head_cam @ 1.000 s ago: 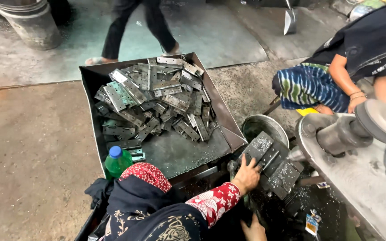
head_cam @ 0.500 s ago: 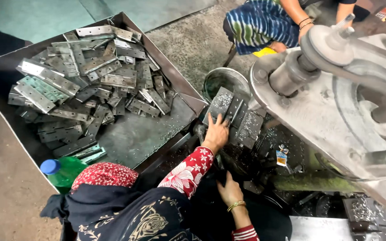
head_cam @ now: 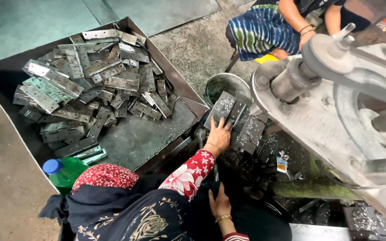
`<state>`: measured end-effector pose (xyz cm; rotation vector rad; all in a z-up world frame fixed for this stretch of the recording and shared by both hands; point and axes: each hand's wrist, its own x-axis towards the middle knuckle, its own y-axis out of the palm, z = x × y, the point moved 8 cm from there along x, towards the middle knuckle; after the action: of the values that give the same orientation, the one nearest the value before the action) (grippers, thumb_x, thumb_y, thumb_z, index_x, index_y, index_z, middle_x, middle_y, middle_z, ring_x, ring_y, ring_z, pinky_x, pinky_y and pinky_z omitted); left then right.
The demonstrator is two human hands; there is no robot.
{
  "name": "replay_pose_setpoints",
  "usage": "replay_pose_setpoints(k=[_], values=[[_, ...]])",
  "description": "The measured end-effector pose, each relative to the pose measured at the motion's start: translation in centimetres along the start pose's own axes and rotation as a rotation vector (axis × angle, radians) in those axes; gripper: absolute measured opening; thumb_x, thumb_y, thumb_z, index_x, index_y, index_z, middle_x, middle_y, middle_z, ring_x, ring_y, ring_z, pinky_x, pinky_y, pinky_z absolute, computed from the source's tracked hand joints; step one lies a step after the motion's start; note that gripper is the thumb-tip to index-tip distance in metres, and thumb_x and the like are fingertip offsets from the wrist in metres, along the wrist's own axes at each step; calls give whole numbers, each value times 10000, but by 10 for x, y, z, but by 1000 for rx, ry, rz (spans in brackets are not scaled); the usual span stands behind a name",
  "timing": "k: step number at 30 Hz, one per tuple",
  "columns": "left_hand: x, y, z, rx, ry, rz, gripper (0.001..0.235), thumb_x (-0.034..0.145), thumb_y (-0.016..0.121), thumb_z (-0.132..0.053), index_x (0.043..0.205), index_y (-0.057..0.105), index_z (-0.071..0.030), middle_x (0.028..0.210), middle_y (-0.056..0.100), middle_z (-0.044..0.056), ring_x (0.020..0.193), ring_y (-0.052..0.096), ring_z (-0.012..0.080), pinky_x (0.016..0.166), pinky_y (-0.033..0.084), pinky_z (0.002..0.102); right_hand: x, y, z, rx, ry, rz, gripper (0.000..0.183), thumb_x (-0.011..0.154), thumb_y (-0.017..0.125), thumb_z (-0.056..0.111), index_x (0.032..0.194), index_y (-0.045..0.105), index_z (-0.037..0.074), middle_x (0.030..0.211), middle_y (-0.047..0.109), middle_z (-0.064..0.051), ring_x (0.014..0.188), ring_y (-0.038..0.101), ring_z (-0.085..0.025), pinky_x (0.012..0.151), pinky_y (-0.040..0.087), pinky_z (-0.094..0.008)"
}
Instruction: The person places metal brackets one by one onto a machine jig, activates the press by hand, and then removes the processed pieces to clear the work area.
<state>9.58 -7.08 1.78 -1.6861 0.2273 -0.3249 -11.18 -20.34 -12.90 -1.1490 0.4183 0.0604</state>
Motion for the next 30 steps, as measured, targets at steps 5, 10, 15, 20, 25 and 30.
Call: replay_pose_setpoints(k=[5, 10, 15, 20, 25, 30], values=[[8, -5, 4, 36, -8, -33, 425, 1002, 414, -254, 1300, 682, -112, 1527, 482, 35, 1500, 239, 385, 1127, 97, 816, 1, -52, 19, -92, 6, 68, 767, 908, 635, 484, 1552, 347, 183, 1082, 753, -215, 1006, 737, -394, 880, 602, -480], [32, -9, 8, 28, -27, 8, 408, 1035, 403, -258, 1259, 711, -111, 1555, 477, 45, 1511, 240, 378, 1150, 104, 798, 12, -70, 23, -98, -50, 41, 740, 917, 643, 498, 1527, 384, 170, 1113, 732, -233, 1036, 716, -413, 885, 592, -501], [38, -12, 10, 58, -30, 21, 412, 1034, 385, -259, 1252, 704, -115, 1555, 461, 44, 1499, 228, 372, 1138, 115, 788, -9, -4, 7, 40, -45, -39, 742, 916, 599, 460, 1551, 310, 208, 1164, 713, -216, 1024, 708, -430, 868, 581, -519], [39, -9, 12, 73, -30, 29, 420, 1049, 383, -274, 1289, 691, -120, 1522, 495, 41, 1506, 244, 370, 1148, 122, 788, -1, 10, 0, 57, -52, -53, 710, 941, 592, 460, 1551, 319, 218, 1146, 718, -230, 1023, 710, -427, 854, 594, -500], [37, -12, 16, -4, -41, -91, 395, 999, 440, -275, 1248, 701, -115, 1474, 517, 33, 1474, 288, 354, 1149, 135, 774, 4, 1, -4, 31, -7, -28, 739, 910, 615, 478, 1552, 350, 226, 1100, 736, -231, 1010, 719, -428, 863, 597, -490], [-8, -33, 65, -190, -40, -490, 530, 849, 596, -241, 1346, 626, -58, 1393, 568, 105, 1378, 398, 337, 1150, 257, 650, 14, -61, 15, -131, -128, -25, 831, 853, 698, 497, 1544, 367, 176, 1128, 723, -249, 1035, 713, -429, 899, 583, -495]])
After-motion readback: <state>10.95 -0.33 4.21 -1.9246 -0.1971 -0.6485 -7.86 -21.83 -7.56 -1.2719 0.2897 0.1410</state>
